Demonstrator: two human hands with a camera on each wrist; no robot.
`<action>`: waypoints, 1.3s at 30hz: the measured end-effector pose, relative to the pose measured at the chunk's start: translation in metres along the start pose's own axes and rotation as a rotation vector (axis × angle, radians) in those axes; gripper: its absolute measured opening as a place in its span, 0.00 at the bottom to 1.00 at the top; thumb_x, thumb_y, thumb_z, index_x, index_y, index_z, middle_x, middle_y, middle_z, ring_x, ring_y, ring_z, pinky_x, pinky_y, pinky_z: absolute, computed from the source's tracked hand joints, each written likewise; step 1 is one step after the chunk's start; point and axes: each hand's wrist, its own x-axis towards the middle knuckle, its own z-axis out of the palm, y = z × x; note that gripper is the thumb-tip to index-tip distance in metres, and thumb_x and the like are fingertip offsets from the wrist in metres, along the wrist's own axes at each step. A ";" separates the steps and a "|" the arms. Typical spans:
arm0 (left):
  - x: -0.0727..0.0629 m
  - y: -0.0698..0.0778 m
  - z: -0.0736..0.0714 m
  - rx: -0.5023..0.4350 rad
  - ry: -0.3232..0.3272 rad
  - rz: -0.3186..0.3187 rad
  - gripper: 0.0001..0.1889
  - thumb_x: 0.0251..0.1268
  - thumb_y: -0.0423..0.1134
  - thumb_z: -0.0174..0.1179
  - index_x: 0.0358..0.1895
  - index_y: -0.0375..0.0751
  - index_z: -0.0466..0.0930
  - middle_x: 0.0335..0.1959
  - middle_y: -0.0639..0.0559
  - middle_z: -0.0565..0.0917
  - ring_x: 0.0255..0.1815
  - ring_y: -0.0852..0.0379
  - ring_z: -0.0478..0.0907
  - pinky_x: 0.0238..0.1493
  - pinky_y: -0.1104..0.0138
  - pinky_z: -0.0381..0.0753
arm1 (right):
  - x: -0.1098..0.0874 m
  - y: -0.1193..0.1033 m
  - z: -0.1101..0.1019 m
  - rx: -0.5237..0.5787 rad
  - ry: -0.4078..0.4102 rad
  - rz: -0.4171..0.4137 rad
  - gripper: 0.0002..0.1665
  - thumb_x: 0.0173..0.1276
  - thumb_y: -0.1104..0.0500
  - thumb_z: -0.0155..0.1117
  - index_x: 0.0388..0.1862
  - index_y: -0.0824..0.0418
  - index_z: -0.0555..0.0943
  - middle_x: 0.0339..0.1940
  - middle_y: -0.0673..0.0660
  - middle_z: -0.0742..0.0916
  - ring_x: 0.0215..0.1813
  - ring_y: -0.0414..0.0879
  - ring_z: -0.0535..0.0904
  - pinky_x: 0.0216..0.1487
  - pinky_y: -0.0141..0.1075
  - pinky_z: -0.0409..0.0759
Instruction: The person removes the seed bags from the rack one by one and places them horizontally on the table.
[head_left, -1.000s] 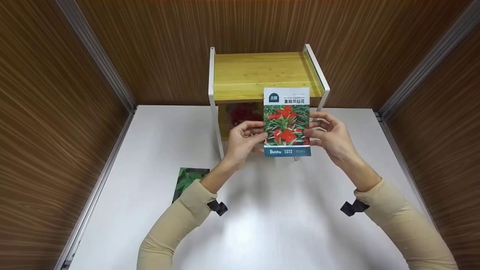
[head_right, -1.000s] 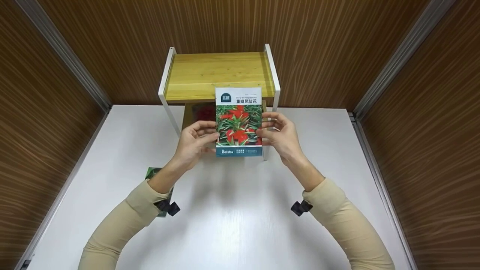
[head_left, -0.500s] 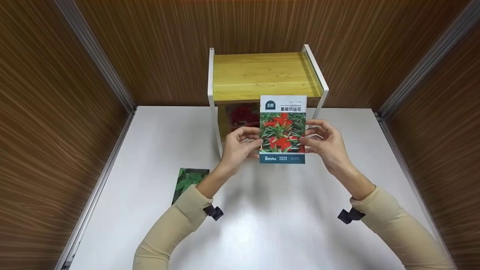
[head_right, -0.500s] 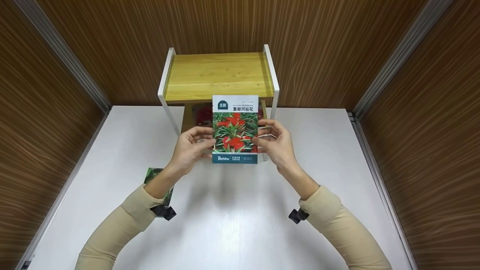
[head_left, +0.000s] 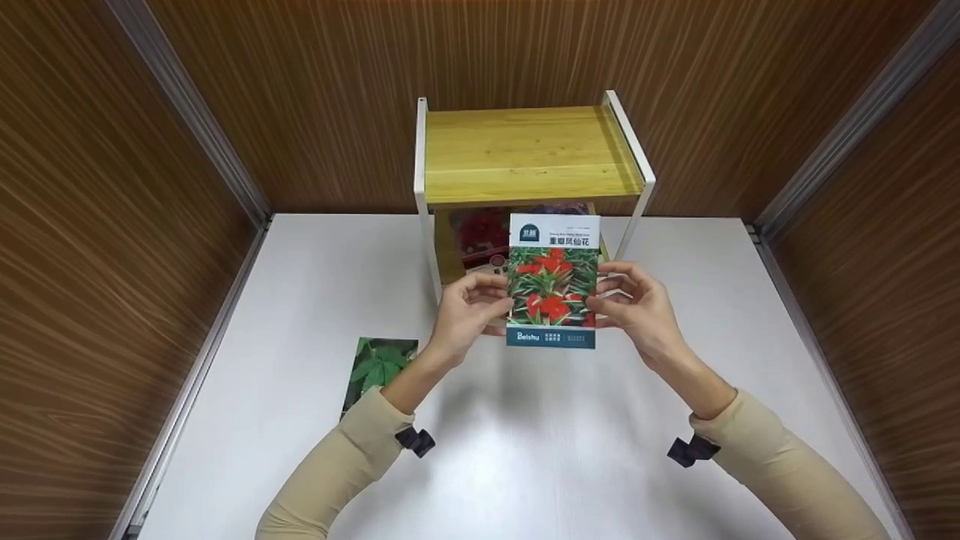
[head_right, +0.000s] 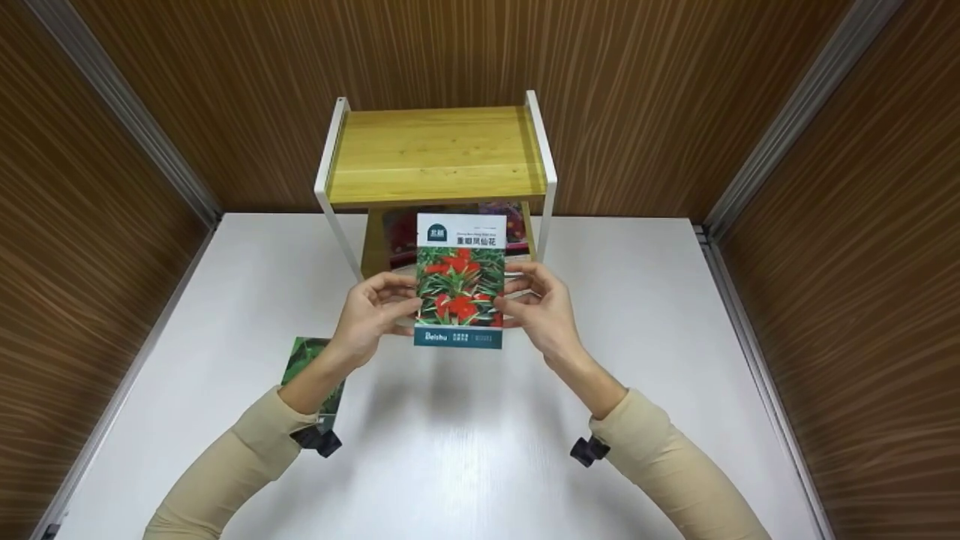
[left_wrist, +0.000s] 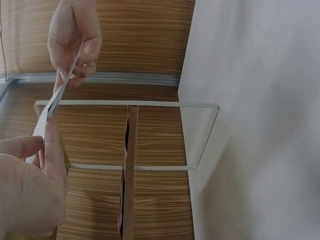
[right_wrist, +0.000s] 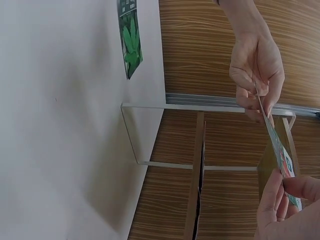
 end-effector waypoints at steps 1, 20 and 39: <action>-0.001 -0.001 -0.001 0.005 0.001 -0.002 0.16 0.66 0.26 0.67 0.56 0.29 0.82 0.42 0.50 0.84 0.37 0.61 0.85 0.26 0.68 0.90 | -0.001 0.002 0.001 -0.003 0.000 0.003 0.29 0.72 0.69 0.68 0.69 0.63 0.73 0.44 0.51 0.81 0.41 0.40 0.85 0.41 0.34 0.93; -0.016 -0.024 -0.017 0.082 0.038 -0.053 0.15 0.66 0.27 0.68 0.55 0.31 0.82 0.43 0.46 0.84 0.35 0.59 0.86 0.27 0.66 0.91 | -0.008 0.035 0.023 0.002 0.000 0.034 0.30 0.70 0.72 0.67 0.69 0.64 0.73 0.43 0.52 0.80 0.40 0.41 0.86 0.38 0.34 0.92; -0.037 -0.046 -0.035 0.124 0.058 -0.108 0.14 0.65 0.28 0.69 0.53 0.32 0.83 0.43 0.44 0.84 0.33 0.58 0.87 0.27 0.64 0.91 | -0.020 0.069 0.046 0.023 0.002 0.071 0.30 0.66 0.73 0.69 0.67 0.65 0.75 0.41 0.55 0.82 0.35 0.43 0.87 0.36 0.37 0.93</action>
